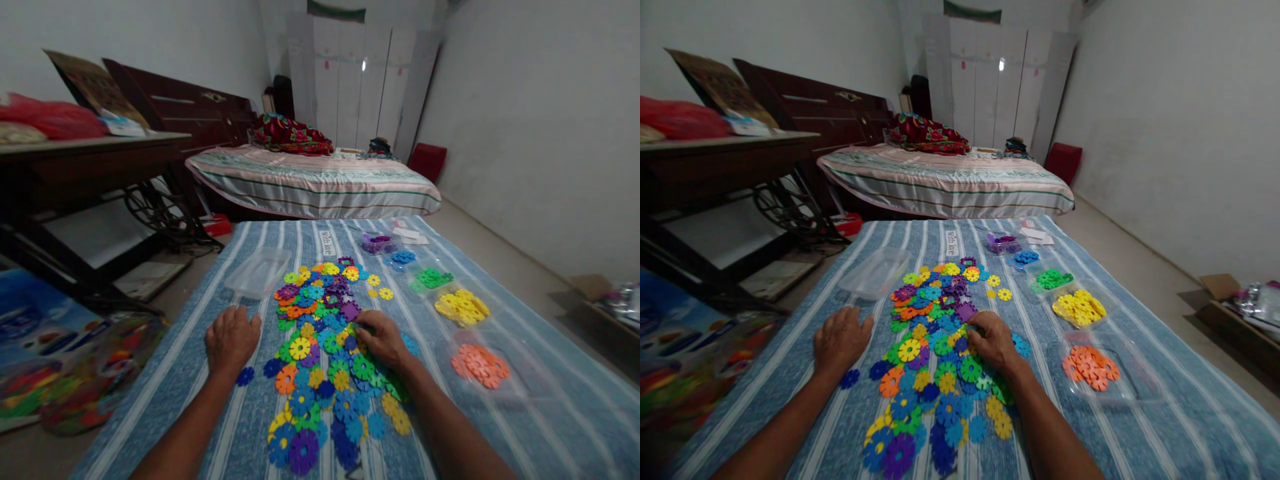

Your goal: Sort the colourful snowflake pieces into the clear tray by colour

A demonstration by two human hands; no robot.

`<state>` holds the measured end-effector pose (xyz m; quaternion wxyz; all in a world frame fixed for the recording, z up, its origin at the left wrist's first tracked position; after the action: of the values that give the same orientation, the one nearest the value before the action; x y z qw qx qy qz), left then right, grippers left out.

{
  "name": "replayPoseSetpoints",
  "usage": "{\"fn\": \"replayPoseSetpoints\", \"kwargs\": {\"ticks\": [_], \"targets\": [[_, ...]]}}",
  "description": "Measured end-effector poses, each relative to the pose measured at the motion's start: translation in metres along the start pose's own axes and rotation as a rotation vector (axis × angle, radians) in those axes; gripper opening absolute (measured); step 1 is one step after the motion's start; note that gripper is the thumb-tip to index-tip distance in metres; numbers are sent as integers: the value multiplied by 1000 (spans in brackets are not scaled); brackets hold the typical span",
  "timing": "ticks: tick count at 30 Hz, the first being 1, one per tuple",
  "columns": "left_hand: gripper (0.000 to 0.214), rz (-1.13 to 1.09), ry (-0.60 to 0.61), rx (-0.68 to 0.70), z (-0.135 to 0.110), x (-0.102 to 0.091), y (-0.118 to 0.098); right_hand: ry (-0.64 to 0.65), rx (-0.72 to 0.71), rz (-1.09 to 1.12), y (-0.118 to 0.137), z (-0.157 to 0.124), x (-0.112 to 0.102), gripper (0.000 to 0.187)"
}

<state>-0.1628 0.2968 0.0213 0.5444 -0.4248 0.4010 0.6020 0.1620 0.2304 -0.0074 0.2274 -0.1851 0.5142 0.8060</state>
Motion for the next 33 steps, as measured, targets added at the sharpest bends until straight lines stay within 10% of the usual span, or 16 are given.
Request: {"fn": "replayPoseSetpoints", "kwargs": {"ticks": [33], "targets": [[49, -15, 49, -42, -2, 1, -4, -75, 89, 220, -14, -4, -7, 19]]}}
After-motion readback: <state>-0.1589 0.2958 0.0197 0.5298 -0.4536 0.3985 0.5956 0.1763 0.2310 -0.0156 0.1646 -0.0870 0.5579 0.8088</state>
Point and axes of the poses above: each hand's wrist, its own z-axis towards the middle knuckle, its own x-axis out of the palm, y = z × x, the point moved 8 cm from there along z, towards the middle knuckle, and after that the axes turned 1 degree about -y, right-handed, at the moved point
